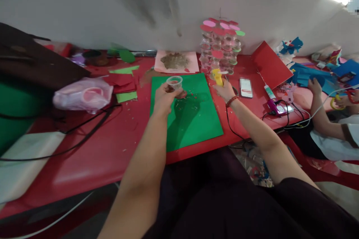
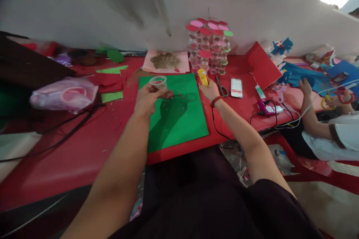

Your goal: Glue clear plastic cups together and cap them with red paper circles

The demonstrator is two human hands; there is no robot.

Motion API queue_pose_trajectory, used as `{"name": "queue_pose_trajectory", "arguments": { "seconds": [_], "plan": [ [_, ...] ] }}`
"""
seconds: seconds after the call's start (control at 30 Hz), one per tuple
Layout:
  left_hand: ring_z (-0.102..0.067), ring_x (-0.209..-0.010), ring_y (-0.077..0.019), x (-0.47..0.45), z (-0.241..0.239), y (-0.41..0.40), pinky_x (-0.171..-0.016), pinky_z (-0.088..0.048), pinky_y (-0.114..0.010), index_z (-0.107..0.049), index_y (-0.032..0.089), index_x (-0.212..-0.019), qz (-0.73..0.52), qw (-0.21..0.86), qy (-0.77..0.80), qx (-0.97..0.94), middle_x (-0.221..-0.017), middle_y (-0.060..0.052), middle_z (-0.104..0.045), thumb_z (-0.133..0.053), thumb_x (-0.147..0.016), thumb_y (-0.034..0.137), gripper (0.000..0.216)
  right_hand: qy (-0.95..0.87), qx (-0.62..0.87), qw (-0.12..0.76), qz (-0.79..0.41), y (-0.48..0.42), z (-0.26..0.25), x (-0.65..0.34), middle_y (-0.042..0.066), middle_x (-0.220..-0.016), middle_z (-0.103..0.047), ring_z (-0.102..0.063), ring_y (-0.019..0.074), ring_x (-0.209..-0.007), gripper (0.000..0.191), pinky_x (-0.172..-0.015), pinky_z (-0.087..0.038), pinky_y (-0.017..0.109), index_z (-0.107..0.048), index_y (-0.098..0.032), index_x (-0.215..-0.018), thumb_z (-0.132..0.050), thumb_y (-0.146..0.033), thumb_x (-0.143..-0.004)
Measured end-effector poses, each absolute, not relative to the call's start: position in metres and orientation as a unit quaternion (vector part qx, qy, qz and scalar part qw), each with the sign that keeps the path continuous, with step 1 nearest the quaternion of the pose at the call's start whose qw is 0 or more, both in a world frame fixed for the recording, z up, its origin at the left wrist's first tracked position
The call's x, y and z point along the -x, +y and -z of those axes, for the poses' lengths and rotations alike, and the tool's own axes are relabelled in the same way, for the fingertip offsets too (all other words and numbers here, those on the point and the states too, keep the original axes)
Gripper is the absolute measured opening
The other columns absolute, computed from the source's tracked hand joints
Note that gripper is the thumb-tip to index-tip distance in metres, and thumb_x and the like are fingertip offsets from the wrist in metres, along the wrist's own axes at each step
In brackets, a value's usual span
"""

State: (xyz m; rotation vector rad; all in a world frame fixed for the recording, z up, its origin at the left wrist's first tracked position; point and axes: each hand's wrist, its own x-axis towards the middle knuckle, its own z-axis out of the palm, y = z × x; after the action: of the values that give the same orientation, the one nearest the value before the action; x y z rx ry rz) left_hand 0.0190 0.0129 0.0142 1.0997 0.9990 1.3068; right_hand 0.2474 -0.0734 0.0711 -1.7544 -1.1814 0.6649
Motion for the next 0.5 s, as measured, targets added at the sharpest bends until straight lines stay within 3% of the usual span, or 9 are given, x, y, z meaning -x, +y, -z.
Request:
{"name": "queue_pose_trajectory", "arguments": {
  "seconds": [0.07,0.13,0.27,0.37,0.5],
  "plan": [
    [-0.071,-0.081,-0.0187,-0.0199,-0.0114,0.0135,-0.076,-0.059,-0.031,-0.07,0.018,-0.094,-0.545,0.561,0.417,-0.462,-0.086,-0.001,-0.074,-0.088,-0.05,0.021,0.048,-0.418,0.602,0.571,-0.37,-0.0677,-0.0698,-0.2492,-0.009,-0.069,-0.052,-0.048,0.0083,-0.055,0.021,-0.053,-0.041,0.021,-0.054,-0.025,-0.099,-0.07,-0.028,-0.086],
    [-0.07,-0.08,-0.0184,-0.0208,-0.0106,0.0121,-0.077,-0.058,-0.031,-0.07,0.018,-0.093,-0.543,0.568,0.414,-0.459,-0.084,-0.001,-0.074,-0.089,-0.048,0.022,0.049,-0.378,0.519,0.623,-0.446,-0.0657,-0.0688,-0.2479,-0.011,-0.067,-0.05,-0.042,0.0055,-0.05,0.029,-0.049,-0.036,0.02,-0.054,-0.025,-0.095,-0.077,-0.029,-0.079],
    [-0.068,-0.077,-0.0195,-0.0219,-0.0155,0.0059,-0.079,-0.056,-0.034,-0.072,0.018,-0.09,-0.533,0.564,0.415,-0.474,-0.081,-0.001,-0.074,-0.09,-0.049,0.028,0.046,-0.355,0.489,0.628,-0.49,-0.0671,-0.0659,-0.2438,-0.01,-0.064,-0.053,-0.05,0.0062,-0.052,0.038,-0.046,-0.034,0.02,-0.057,-0.023,-0.09,-0.086,-0.033,-0.067],
    [-0.068,-0.084,-0.0215,-0.0218,-0.0195,0.0041,-0.083,-0.055,-0.036,-0.075,0.019,-0.091,-0.545,0.542,0.41,-0.491,-0.086,-0.003,-0.075,-0.09,-0.05,0.031,0.045,-0.399,0.471,0.609,-0.498,-0.0678,-0.0638,-0.2432,-0.006,-0.074,-0.064,-0.053,0.0061,-0.054,0.046,-0.045,-0.036,0.02,-0.063,-0.021,-0.091,-0.091,-0.043,-0.061],
    [-0.067,-0.088,-0.0222,-0.02,-0.0171,0.0059,-0.086,-0.053,-0.036,-0.077,0.019,-0.091,-0.532,0.516,0.431,-0.515,-0.088,-0.003,-0.075,-0.089,-0.053,0.029,0.041,-0.475,0.45,0.587,-0.477,-0.0755,-0.0652,-0.243,0.001,-0.097,-0.074,-0.057,0.0062,-0.057,0.05,-0.047,-0.041,0.022,-0.068,-0.022,-0.097,-0.087,-0.058,-0.069]
  ]
}}
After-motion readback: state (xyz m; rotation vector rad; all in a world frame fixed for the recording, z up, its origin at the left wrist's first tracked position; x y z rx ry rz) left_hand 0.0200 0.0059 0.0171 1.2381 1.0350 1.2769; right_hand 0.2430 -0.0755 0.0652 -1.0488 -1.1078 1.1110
